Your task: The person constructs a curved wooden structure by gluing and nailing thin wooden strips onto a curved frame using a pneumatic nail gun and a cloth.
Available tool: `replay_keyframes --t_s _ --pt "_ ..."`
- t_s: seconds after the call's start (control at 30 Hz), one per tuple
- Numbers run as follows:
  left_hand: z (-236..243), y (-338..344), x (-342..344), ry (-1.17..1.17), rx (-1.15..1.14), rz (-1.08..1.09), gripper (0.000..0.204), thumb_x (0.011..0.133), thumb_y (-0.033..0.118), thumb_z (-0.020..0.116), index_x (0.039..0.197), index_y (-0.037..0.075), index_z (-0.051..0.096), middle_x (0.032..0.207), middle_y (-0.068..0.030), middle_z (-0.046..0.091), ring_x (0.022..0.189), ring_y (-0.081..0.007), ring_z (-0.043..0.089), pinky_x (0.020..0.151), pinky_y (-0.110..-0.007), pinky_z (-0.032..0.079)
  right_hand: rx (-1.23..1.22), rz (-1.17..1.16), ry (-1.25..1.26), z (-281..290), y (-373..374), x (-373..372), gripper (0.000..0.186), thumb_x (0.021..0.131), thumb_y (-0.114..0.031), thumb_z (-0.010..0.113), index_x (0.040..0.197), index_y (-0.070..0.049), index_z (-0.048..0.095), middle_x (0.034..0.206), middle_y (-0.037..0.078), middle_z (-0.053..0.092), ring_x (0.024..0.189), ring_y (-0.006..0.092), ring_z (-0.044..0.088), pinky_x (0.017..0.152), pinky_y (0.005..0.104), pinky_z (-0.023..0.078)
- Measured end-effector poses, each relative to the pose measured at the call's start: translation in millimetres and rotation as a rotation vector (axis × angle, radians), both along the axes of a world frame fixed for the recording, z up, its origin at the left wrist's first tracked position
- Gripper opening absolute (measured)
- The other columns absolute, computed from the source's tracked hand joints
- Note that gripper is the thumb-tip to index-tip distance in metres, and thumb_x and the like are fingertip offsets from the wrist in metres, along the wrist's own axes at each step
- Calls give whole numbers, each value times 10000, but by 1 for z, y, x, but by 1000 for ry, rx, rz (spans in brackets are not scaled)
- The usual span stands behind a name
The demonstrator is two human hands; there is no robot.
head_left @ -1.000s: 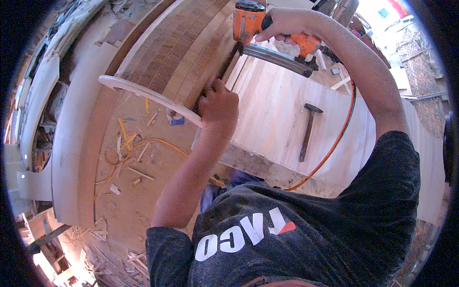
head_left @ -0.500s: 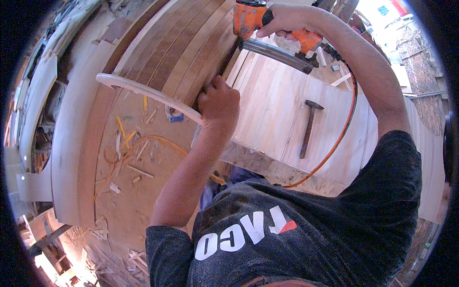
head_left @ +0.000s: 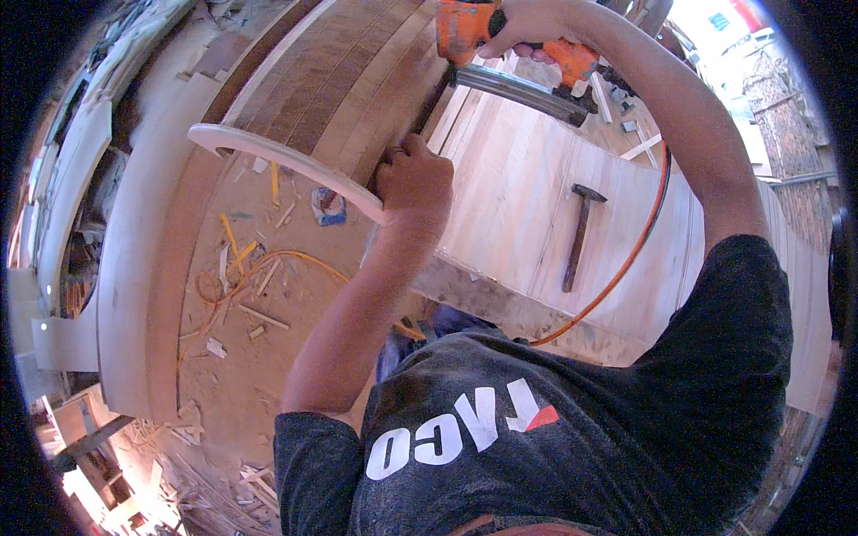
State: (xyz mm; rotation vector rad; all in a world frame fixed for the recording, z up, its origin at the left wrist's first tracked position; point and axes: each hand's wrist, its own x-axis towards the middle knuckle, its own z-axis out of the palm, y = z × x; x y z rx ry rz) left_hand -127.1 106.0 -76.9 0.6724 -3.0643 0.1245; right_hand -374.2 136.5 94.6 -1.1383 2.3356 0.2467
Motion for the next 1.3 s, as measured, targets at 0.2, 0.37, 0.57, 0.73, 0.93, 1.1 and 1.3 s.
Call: replay_keyframes --t_s 0.2,0.37,0.57,0.73,0.93,1.1,1.3 --pt "0 1 2 58 4 -2 205 952 161 621 1051 28 742 1091 -120 660 992 -292 731 807 -416 629 -244 -42 -345 4 16 1 435 846 -479 825 854 -54 729 661 -5 575 579 119 540 524 319 412" --pt "-1 3 1 57 -27 -2 186 939 158 630 1014 45 758 1044 -112 670 982 -280 722 801 -414 606 -188 -14 -322 -2 18 14 445 862 -480 812 873 -43 724 657 -7 551 585 117 523 532 316 419" --pt "15 31 38 145 -182 -107 181 879 168 659 968 64 777 1012 -101 696 1002 -265 674 931 -442 469 -102 -7 -264 0 13 42 513 856 -517 804 808 -17 699 665 25 590 589 138 562 540 322 450" --pt "31 46 100 411 160 -328 126 859 205 704 811 95 741 894 -86 682 915 -242 667 872 -422 443 -75 35 -250 -10 14 45 543 853 -548 792 784 -18 695 663 34 608 583 147 581 540 335 477" --pt "1 0 145 919 449 -48 190 827 167 814 799 94 640 820 -83 643 790 -272 629 719 -412 453 -61 51 -173 -8 9 56 557 845 -560 789 770 -15 699 661 42 624 593 164 606 546 345 492" --pt "10 -28 144 1142 425 213 250 858 220 836 893 64 644 870 -71 646 833 -257 602 751 -388 460 -23 119 -142 -11 2 55 516 848 -527 786 852 -15 731 712 56 645 630 175 617 565 344 496" --pt "3 -46 131 1154 582 280 505 832 330 870 1139 -28 690 1037 -136 637 982 -260 601 886 -388 475 -23 121 -177 -4 -3 64 540 854 -548 780 865 -11 726 704 41 622 618 168 595 566 332 488"
